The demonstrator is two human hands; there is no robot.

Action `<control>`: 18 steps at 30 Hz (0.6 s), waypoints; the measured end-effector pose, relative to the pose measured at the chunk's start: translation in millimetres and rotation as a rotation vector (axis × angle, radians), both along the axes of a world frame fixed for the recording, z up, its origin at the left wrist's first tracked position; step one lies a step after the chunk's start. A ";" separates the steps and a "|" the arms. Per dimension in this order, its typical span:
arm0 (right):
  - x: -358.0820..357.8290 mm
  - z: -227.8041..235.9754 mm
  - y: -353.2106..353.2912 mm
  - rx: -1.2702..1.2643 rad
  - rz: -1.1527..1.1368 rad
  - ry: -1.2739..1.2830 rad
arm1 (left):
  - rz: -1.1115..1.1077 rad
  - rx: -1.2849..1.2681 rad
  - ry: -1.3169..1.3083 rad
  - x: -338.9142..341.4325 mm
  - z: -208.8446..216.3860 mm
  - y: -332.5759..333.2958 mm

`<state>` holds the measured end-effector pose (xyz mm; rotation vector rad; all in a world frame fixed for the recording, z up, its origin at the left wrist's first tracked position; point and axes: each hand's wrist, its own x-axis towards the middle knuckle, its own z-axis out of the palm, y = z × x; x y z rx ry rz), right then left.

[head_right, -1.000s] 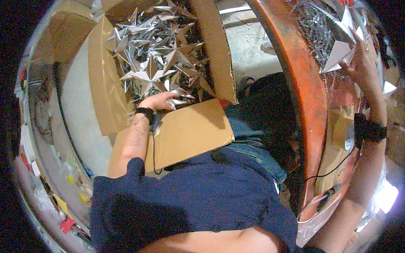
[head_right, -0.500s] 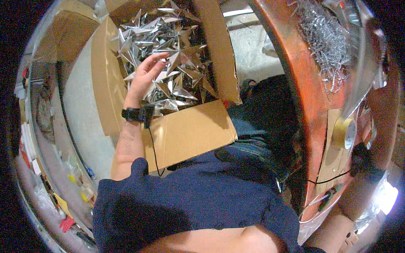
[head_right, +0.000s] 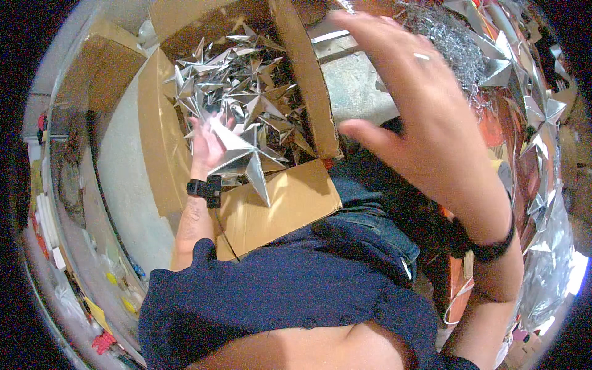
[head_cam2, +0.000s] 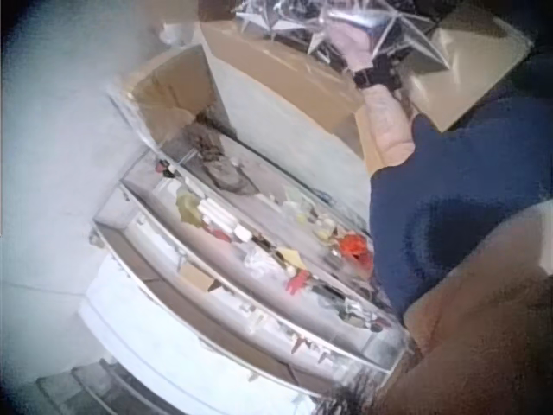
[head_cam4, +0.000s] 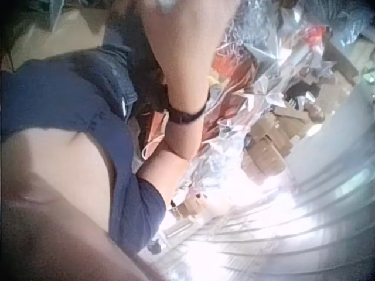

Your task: The recorder uses a hot glue gun to apply decorative rhinestone strips to the edges of large silver stars.

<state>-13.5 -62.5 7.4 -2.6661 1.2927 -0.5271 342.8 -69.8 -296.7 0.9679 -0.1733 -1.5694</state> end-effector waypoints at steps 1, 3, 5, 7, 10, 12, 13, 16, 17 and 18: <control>-9.6 5.4 8.0 0.043 -0.033 -0.066 | -0.029 -0.023 -0.095 28.8 -51.2 8.2; -43.5 7.1 20.8 0.044 -0.092 -0.085 | 0.003 0.179 -0.395 19.9 -69.0 15.7; -68.5 10.7 32.6 0.041 -0.124 -0.120 | 0.060 0.198 -0.381 36.4 -101.9 23.2; -88.5 12.8 49.5 0.086 -0.258 -0.209 | -0.110 0.304 -0.356 28.9 -100.5 19.1; -105.5 13.1 67.7 0.088 -0.287 -0.277 | -0.159 0.272 -0.531 8.3 -72.5 10.4; -113.3 9.5 79.9 0.054 -0.352 -0.303 | -0.248 0.172 -0.695 3.8 -50.5 -2.0; -118.3 10.3 83.5 0.059 -0.338 -0.315 | -0.240 0.135 -0.712 5.6 -46.0 -8.9; -141.4 5.4 92.9 0.047 -0.391 -0.392 | -0.205 0.067 -0.729 4.4 -24.6 -24.4; -139.1 6.7 96.6 0.055 -0.381 -0.400 | -0.182 0.063 -0.723 8.5 -21.3 -28.1; -126.6 21.2 103.5 0.127 -0.511 -1.029 | -0.171 0.047 -0.665 4.6 -19.6 -40.7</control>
